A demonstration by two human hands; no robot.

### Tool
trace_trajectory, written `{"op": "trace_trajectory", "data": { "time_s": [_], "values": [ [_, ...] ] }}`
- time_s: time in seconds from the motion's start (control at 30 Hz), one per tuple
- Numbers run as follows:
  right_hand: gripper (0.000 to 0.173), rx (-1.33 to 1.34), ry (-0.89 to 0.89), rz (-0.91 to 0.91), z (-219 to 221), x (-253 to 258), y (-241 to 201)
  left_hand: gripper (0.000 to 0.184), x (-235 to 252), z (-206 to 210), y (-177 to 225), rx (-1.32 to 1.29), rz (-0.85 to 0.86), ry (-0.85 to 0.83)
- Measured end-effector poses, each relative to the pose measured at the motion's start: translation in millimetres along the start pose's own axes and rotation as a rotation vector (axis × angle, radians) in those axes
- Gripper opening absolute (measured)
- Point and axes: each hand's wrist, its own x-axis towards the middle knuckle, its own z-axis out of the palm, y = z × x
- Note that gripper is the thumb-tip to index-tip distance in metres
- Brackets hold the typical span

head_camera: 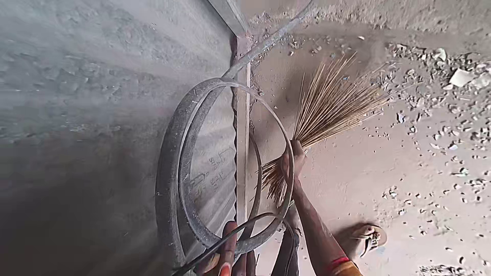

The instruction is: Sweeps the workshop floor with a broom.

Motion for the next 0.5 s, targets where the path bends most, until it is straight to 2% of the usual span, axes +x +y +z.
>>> {"op": "trace_trajectory", "data": {
  "time_s": [0.03,0.1,0.17,0.2,0.23,0.3,0.4,0.47,0.5],
  "values": [
    [0.023,0.012,-0.035,-0.074,-1.0,-6.8,-0.7,0.037,-5.6,-6.9,-2.3,-0.028,0.028,-0.019],
    [0.028,-0.003,-0.286,-0.216,9.6,10.5,-3.4,0.04,-13.1,-14.6,-4.2,-0.061,-0.001,-0.03],
    [0.031,-0.062,-0.563,-0.199,26.8,53.5,-8.2,0.045,-16.9,-11.0,-10.6,-0.065,-0.025,-0.015],
    [0.031,-0.091,-0.606,-0.155,30.5,71.6,-7.5,0.043,-11.0,-6.0,-14.0,-0.066,-0.028,-0.018],
    [0.03,-0.103,-0.583,-0.103,29.5,79.4,-0.6,0.039,-2.3,-0.4,-15.0,-0.072,-0.041,-0.024],
    [0.03,-0.087,-0.393,-0.013,10.3,63.3,18.7,0.03,13.2,7.9,-13.4,-0.049,-0.053,-0.031],
    [0.031,-0.037,-0.024,0.093,-30.1,12.6,25.2,0.037,3.3,0.3,-12.5,-0.055,0.009,-0.008],
    [0.027,0.013,0.025,0.025,-40.7,-7.8,17.6,0.037,-2.0,-5.9,-12.8,-0.076,0.021,-0.014],
    [0.028,0.016,-0.052,-0.046,-39.7,-9.5,13.2,0.036,-3.0,-7.1,-13.5,-0.084,0.007,-0.034]
  ]
}}
